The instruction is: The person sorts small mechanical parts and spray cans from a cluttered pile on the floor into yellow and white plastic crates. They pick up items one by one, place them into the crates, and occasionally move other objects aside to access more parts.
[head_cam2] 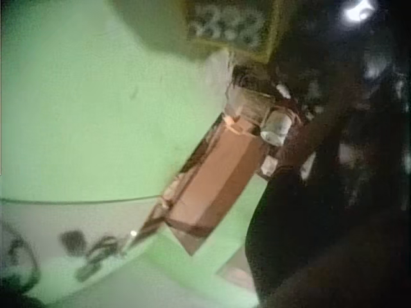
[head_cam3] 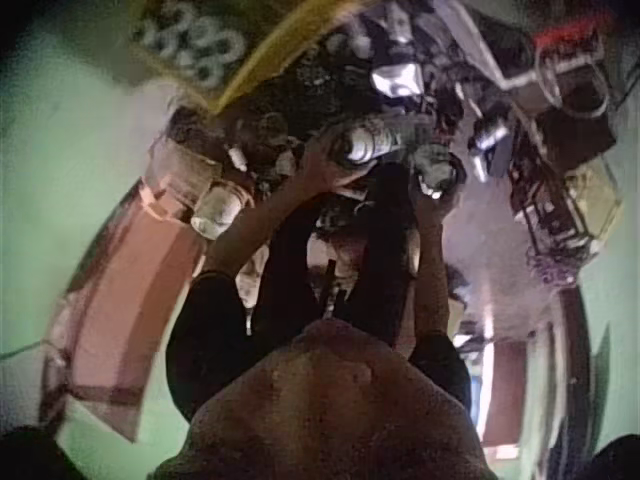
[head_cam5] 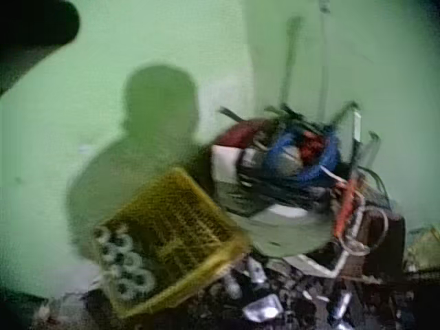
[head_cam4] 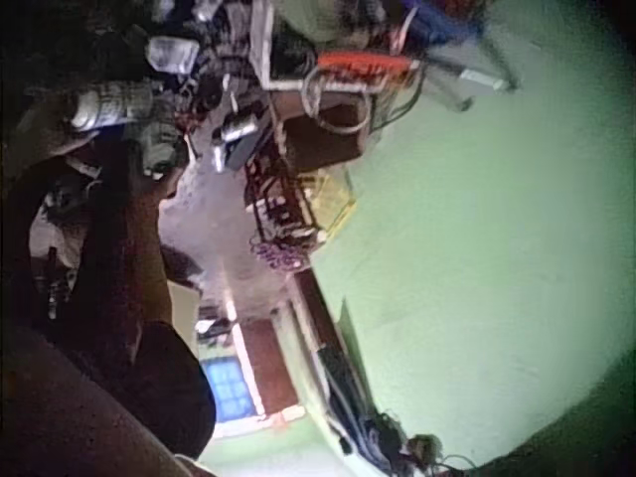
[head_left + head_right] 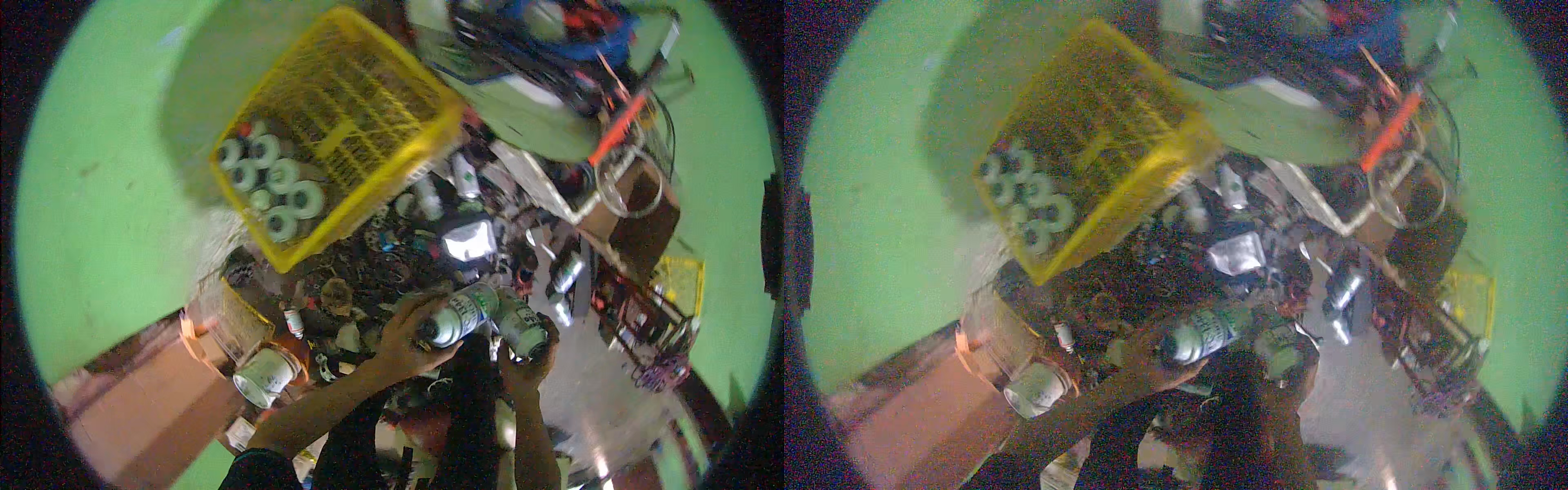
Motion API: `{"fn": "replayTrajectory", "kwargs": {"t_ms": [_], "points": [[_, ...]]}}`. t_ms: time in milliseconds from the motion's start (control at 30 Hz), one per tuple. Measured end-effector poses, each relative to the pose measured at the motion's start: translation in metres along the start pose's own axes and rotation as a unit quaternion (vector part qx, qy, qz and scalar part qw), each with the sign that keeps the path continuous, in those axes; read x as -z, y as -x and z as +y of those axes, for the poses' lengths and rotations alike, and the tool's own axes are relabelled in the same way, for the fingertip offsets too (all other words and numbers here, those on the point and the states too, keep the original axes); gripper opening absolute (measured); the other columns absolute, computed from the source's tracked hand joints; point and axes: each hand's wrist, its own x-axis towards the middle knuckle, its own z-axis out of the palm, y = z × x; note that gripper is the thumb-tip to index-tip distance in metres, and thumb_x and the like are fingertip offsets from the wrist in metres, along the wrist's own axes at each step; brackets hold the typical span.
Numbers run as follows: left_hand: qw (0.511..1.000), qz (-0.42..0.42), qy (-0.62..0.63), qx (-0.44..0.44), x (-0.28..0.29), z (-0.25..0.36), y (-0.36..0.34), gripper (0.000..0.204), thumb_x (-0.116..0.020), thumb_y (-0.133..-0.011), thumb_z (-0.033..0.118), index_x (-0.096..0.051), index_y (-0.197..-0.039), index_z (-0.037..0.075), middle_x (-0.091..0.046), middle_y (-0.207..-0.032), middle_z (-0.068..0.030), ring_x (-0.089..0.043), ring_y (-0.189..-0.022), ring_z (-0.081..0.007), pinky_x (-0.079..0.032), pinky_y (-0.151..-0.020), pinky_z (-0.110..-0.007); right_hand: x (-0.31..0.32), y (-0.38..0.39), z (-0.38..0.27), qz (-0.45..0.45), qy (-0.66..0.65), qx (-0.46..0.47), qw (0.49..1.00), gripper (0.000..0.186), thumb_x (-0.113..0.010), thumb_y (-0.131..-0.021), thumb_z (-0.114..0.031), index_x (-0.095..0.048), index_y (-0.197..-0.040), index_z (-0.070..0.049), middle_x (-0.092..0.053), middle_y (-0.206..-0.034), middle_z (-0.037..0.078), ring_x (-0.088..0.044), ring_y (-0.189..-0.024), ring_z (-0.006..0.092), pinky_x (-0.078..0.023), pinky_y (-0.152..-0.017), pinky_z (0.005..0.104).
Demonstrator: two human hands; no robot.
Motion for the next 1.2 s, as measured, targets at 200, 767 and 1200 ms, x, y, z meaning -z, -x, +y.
{"fn": "replayTrajectory", "kwargs": {"t_ms": [200,767,1200], "points": [[0.978,0.176,-0.07,0.088,0.164,0.03,-0.042,0.069,-0.081,-0.062,0.017,-0.055,-0.125,0.008,-0.054,-0.125,-0.0188,-0.057,-0.111,-0.035,-0.05,-0.092,-0.043,-0.082,-0.141,-0.161,-0.114,0.059,0.29,0.949,0.071,-0.077,-0.062,-0.005,-0.047,-0.126,0.0,-0.053,-0.118,0.021,-0.056,-0.105,0.0381,-0.05,-0.088,0.0431],[0.935,0.195,-0.286,0.069,0.295,-0.095,-0.254,0.065,-0.083,-0.062,0.037,-0.061,-0.115,0.008,-0.061,-0.113,-0.0183,-0.058,-0.108,-0.0371,-0.047,-0.095,-0.046,-0.38,-0.335,-0.215,-0.208,0.121,0.443,0.863,0.063,-0.082,-0.064,-0.026,-0.058,-0.119,-0.005,-0.068,-0.1,0.017,-0.065,-0.094,0.0349,-0.052,-0.084,0.0422],[0.899,0.199,-0.389,0.035,0.274,-0.149,-0.253,0.056,-0.082,-0.064,0.028,-0.061,-0.11,0.004,-0.06,-0.113,-0.02,-0.058,-0.108,-0.0365,-0.049,-0.092,-0.046,-0.363,-0.344,-0.212,-0.226,0.127,0.416,0.872,0.066,-0.084,-0.061,-0.022,-0.057,-0.118,-0.005,-0.066,-0.101,0.019,-0.065,-0.095,0.0349,-0.053,-0.086,0.0415]]}}
